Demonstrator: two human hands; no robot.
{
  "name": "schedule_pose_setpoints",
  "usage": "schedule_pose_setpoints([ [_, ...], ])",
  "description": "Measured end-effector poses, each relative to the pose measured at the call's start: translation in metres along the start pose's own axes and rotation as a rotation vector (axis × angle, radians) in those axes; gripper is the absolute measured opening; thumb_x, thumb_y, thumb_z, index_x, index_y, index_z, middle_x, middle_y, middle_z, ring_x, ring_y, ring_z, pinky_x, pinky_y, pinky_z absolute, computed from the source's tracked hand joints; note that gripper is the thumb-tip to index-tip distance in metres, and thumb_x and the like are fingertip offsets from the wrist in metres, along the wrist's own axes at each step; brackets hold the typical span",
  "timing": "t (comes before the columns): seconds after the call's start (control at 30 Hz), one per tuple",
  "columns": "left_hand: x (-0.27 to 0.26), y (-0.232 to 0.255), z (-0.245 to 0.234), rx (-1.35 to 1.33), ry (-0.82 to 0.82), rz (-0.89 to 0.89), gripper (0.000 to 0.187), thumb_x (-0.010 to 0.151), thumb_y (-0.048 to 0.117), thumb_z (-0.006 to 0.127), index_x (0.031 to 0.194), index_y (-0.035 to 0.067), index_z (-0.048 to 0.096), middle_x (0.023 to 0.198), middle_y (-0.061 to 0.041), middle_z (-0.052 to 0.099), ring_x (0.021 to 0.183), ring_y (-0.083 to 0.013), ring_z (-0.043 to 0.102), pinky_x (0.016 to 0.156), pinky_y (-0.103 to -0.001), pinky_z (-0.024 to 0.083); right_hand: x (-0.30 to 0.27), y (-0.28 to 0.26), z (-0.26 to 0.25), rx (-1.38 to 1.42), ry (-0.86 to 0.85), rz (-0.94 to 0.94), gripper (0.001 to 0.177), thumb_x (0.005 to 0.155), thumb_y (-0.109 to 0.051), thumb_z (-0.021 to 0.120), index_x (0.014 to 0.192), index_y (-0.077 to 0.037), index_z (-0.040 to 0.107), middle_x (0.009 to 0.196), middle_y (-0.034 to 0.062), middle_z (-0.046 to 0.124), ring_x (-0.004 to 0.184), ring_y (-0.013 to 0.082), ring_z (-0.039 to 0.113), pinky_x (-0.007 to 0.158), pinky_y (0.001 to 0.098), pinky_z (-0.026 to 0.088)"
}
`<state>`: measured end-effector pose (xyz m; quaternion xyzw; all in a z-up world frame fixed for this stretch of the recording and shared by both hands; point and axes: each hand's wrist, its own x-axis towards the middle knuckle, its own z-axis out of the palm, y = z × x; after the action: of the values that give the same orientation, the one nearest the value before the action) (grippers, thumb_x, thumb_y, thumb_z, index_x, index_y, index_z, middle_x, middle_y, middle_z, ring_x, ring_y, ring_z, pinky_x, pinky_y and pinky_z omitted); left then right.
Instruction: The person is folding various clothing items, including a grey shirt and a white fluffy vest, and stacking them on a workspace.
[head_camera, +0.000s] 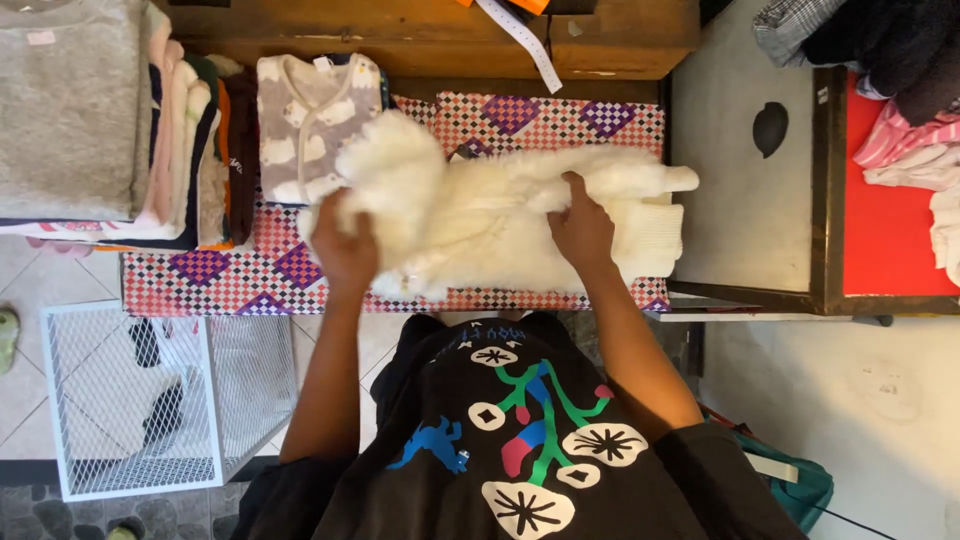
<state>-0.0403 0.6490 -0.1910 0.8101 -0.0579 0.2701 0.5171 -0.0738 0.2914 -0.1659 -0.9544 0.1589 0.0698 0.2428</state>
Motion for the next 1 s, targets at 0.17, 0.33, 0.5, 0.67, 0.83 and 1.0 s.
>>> schedule_pose_setpoints([
  [0.17,0.028,0.005,-0.059,0.259,0.287,-0.042,0.034,0.093,0.000,0.063,0.126,0.003,0.059,0.117,-0.016,0.061,0.111,-0.0359,0.062,0.103,-0.046,0.044,0.037,0.014,0.022,0.111,0.128,-0.072,0.043,0.091,-0.020,0.070,0.133,-0.020,0.060,0.098,0.0154,0.075,0.095,0.0357,0.074,0.084,0.0490,0.059],
  [0.33,0.017,0.037,-0.024,0.320,0.312,0.208,0.055,0.105,0.030,0.060,0.143,-0.005,0.040,0.138,-0.026,0.040,0.130,-0.0426,0.043,0.114,-0.056,0.035,0.023,-0.046,-0.022,0.629,0.106,-0.286,0.065,0.104,0.001,0.055,0.157,-0.018,0.023,0.170,0.0219,0.009,0.156,0.0437,0.007,0.129,0.0571,0.009],
  [0.5,-0.017,0.049,0.032,0.365,-0.687,-0.022,0.027,0.101,0.035,0.060,0.118,0.014,0.064,0.086,-0.005,0.069,0.080,-0.0301,0.073,0.070,-0.049,0.059,0.028,-0.011,0.014,0.338,0.027,-0.311,0.036,0.100,-0.008,0.063,0.135,-0.009,0.056,0.134,0.0132,0.063,0.134,0.0330,0.055,0.116,0.0487,0.038],
  [0.67,0.011,0.024,0.061,0.427,-1.023,-0.218,0.051,0.103,0.034,0.051,0.151,0.020,0.045,0.138,-0.020,0.062,0.126,-0.0444,0.059,0.102,-0.060,0.048,0.028,0.035,0.042,0.077,-0.008,-0.320,0.024,0.096,-0.020,0.067,0.120,-0.017,0.066,0.117,0.0020,0.068,0.123,0.0245,0.062,0.108,0.0424,0.046],
  [0.83,0.060,0.024,0.074,0.125,-0.618,0.051,0.062,0.098,0.011,0.065,0.156,0.005,0.043,0.161,-0.034,0.026,0.145,-0.0555,0.030,0.120,-0.061,0.030,0.026,0.043,0.051,0.057,0.007,-0.337,0.027,0.095,-0.023,0.067,0.121,-0.018,0.066,0.118,0.0030,0.069,0.122,0.0255,0.063,0.112,0.0435,0.041],
  [1.0,0.035,-0.009,0.094,0.286,-0.605,0.277,0.058,0.087,0.001,0.074,0.141,-0.010,0.056,0.162,-0.033,0.025,0.149,-0.0510,0.022,0.124,-0.055,0.025,0.026,0.047,0.052,-0.077,-0.095,-0.214,0.054,0.087,-0.018,0.058,0.141,-0.019,0.052,0.134,0.0082,0.060,0.135,0.0306,0.052,0.122,0.0533,0.024],
])
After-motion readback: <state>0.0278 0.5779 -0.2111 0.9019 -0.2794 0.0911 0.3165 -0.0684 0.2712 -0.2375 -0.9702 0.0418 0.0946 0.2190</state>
